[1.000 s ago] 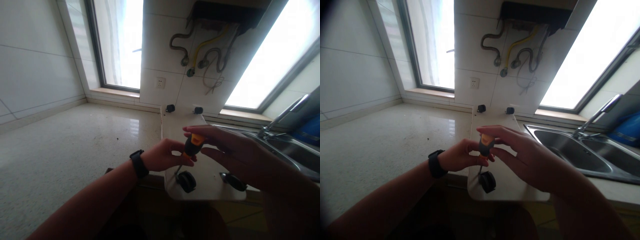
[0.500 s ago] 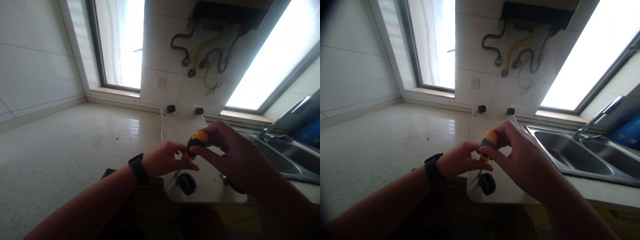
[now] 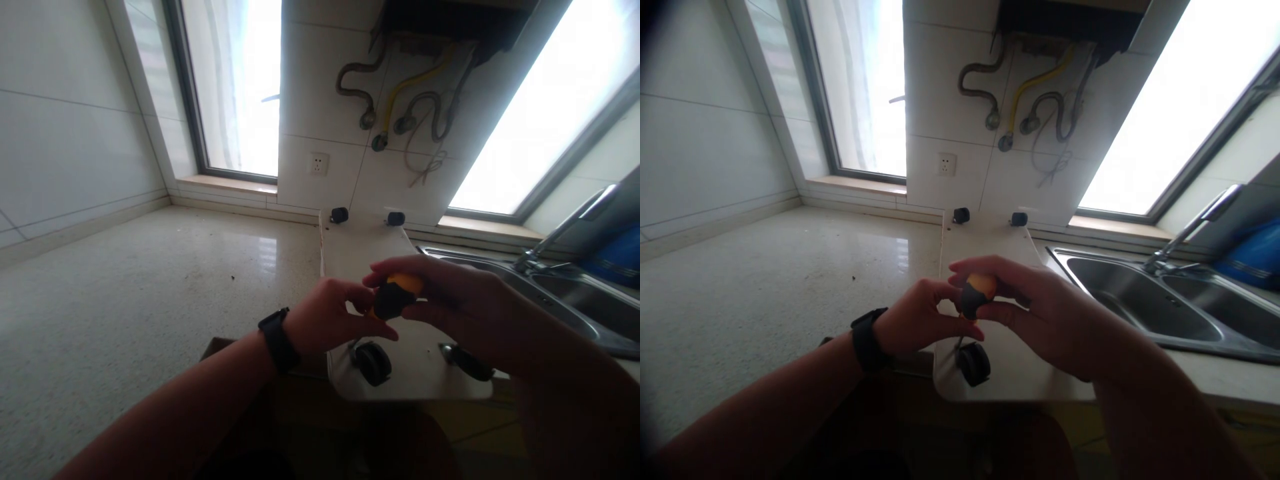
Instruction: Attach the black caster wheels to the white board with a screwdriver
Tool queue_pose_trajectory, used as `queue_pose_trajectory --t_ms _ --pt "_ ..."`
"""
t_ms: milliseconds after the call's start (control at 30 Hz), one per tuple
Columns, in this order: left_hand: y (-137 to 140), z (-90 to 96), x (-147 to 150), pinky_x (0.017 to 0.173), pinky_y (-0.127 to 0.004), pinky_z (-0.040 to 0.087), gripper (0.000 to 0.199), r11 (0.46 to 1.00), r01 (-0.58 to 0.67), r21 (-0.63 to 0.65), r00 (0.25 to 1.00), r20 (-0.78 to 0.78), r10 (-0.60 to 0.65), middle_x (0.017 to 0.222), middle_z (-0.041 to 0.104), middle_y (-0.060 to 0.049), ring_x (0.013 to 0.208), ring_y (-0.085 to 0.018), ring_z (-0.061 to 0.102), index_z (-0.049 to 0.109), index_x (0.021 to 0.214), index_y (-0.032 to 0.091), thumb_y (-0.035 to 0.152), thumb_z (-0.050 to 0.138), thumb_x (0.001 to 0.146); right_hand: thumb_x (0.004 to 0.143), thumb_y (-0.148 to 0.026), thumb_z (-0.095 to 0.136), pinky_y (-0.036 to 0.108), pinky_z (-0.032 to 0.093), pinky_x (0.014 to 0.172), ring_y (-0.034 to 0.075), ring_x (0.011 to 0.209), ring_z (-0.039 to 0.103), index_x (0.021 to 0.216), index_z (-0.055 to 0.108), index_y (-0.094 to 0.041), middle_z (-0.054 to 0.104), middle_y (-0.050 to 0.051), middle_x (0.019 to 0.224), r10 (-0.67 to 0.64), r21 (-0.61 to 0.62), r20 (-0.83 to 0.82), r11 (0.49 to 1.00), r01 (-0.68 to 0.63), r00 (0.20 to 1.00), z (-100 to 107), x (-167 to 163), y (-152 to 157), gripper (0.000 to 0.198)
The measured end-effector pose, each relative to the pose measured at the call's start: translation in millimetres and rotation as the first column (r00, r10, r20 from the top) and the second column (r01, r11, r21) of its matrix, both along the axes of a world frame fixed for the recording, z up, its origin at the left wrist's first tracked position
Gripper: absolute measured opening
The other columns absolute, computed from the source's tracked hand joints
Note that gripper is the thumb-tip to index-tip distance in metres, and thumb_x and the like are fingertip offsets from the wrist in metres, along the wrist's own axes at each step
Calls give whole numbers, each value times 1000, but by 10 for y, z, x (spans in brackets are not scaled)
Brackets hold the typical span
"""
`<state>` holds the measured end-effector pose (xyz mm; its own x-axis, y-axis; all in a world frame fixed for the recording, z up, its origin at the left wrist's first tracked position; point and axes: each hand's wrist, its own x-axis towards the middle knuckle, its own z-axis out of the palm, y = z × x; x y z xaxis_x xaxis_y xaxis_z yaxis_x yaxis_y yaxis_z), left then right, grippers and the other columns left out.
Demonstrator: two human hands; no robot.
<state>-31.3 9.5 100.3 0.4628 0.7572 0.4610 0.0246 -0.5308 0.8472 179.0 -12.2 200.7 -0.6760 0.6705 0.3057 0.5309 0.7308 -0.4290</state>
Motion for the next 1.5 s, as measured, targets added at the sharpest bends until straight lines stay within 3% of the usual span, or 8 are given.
queue_pose_trajectory --t_ms 167,467,633,767,900,1000,1300,1500 --pt "35 -20 -34 85 -31 53 22 989 114 -92 993 -2 -115 92 77 -2 86 -17 69 79 99 18 36 80 86 85 -32 72 31 59 66 18 76 70 106 70 -32 75 -2 92 -220 69 -75 972 226 972 -32 -123 -56 21" --pt "137 -72 -25 95 -34 53 22 955 277 -105 961 60 -272 109 76 -7 103 -19 69 72 114 16 28 65 97 87 -51 71 34 54 60 20 67 68 108 66 -28 73 3 85 -372 303 -77 875 377 925 -127 -220 -103 31" --pt "43 1 -18 85 -31 52 28 993 110 38 991 -79 -107 100 73 -5 90 -17 66 71 109 17 38 73 92 89 -54 67 38 55 64 24 74 69 111 65 -22 75 8 91 -425 382 -104 818 431 899 -201 -263 -170 38" --pt "-74 30 54 74 -29 51 45 996 -85 31 996 -32 86 94 73 -3 84 -17 66 71 100 17 46 90 72 88 -53 68 40 58 68 26 80 72 116 67 -23 76 8 98 -411 337 -125 838 428 903 -198 -229 -189 40" --pt "-112 5 117 80 -31 53 25 995 -96 21 995 -8 97 96 77 -2 85 -16 69 75 100 19 38 81 84 95 -42 60 39 61 81 25 102 72 138 60 -32 73 6 121 -195 200 -58 958 203 979 -85 -96 -100 44" --pt "-85 -20 124 87 -33 54 22 999 -26 -40 999 37 27 101 78 -4 92 -18 71 77 103 19 33 80 86 97 -32 55 35 61 85 21 106 72 141 60 -35 73 3 124 -52 104 -16 993 54 998 -10 -1 10 44" --pt "65 -35 21 100 -41 55 27 938 302 -169 951 117 -285 113 77 -9 105 -21 71 75 113 17 29 77 89 88 -38 70 40 60 77 23 87 74 114 74 -36 78 -1 101 -182 206 -24 961 183 983 32 -83 -43 26" --pt "120 -67 -10 102 -38 52 25 920 360 -155 932 106 -346 118 75 -9 107 -19 69 71 119 15 26 69 96 88 -43 71 39 55 69 23 77 72 109 72 -30 77 2 95 -314 354 -35 884 306 949 -12 -177 -98 26"
